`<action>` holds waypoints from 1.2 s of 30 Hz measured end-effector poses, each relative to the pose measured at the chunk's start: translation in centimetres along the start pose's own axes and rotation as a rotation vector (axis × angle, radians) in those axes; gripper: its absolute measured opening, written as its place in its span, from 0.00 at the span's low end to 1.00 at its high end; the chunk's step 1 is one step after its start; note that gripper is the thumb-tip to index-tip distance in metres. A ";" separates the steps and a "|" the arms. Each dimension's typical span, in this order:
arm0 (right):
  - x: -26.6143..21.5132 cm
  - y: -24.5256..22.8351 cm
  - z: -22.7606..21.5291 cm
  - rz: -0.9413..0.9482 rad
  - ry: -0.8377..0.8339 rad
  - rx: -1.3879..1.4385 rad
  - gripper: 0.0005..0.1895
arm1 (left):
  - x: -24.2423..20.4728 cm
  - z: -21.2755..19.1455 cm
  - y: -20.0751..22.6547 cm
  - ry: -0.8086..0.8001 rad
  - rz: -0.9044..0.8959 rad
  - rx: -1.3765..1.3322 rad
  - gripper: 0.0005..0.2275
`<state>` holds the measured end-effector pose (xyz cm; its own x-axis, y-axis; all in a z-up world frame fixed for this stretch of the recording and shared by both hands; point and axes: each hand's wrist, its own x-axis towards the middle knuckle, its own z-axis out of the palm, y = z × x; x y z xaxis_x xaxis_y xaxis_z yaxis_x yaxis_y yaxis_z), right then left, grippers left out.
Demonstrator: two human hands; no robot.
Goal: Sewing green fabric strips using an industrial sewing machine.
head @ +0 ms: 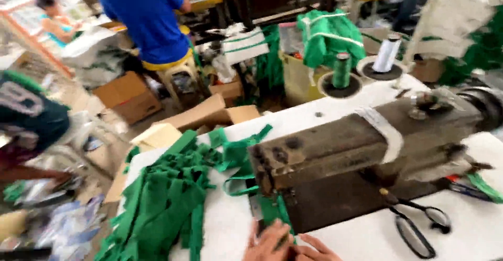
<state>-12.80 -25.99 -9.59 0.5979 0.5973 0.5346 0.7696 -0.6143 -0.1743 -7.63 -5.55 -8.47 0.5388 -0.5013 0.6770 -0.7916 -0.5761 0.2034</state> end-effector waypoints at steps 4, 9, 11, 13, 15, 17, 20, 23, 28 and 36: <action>-0.1 -2.1 -0.4 0.138 -0.013 0.039 0.16 | 2.3 -6.0 0.1 -0.676 -0.147 -0.318 0.19; -3.0 -1.9 1.7 0.127 -0.039 -0.051 0.15 | 2.2 -7.1 1.3 -0.665 -0.091 -0.300 0.13; -2.8 -2.6 1.3 0.142 -0.004 -0.030 0.15 | 1.4 -6.8 1.5 -0.642 -0.076 -0.282 0.12; -1.8 -2.5 0.6 0.142 0.034 -0.025 0.15 | 2.6 -7.1 1.2 -0.598 -0.054 -0.258 0.12; -0.8 -3.2 0.0 0.205 0.022 -0.043 0.10 | 4.7 -8.5 0.8 -0.655 -0.102 -0.263 0.18; 0.3 -2.9 -1.7 0.115 -0.025 -0.012 0.12 | 6.1 -9.1 0.2 -0.690 -0.126 -0.238 0.18; 2.4 -3.4 -5.6 -0.048 -0.099 0.016 0.12 | 4.6 -7.8 0.0 -0.645 -0.105 -0.125 0.19; 3.1 -5.7 -8.4 -0.034 -0.170 0.092 0.11 | 3.4 -8.6 1.8 -0.628 -0.106 -0.106 0.18; 4.3 -6.0 -9.1 0.042 -0.214 0.147 0.08 | 4.5 -8.6 0.4 -0.596 -0.138 -0.144 0.18; 2.1 -4.7 -7.2 0.067 -0.290 0.164 0.13 | 4.6 -9.5 1.0 -0.622 -0.191 -0.188 0.17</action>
<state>-16.78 -25.51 -1.72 0.6693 0.6945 0.2641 0.7380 -0.5802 -0.3447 -8.69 -2.35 1.57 0.6953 -0.7124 0.0951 -0.6722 -0.5978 0.4368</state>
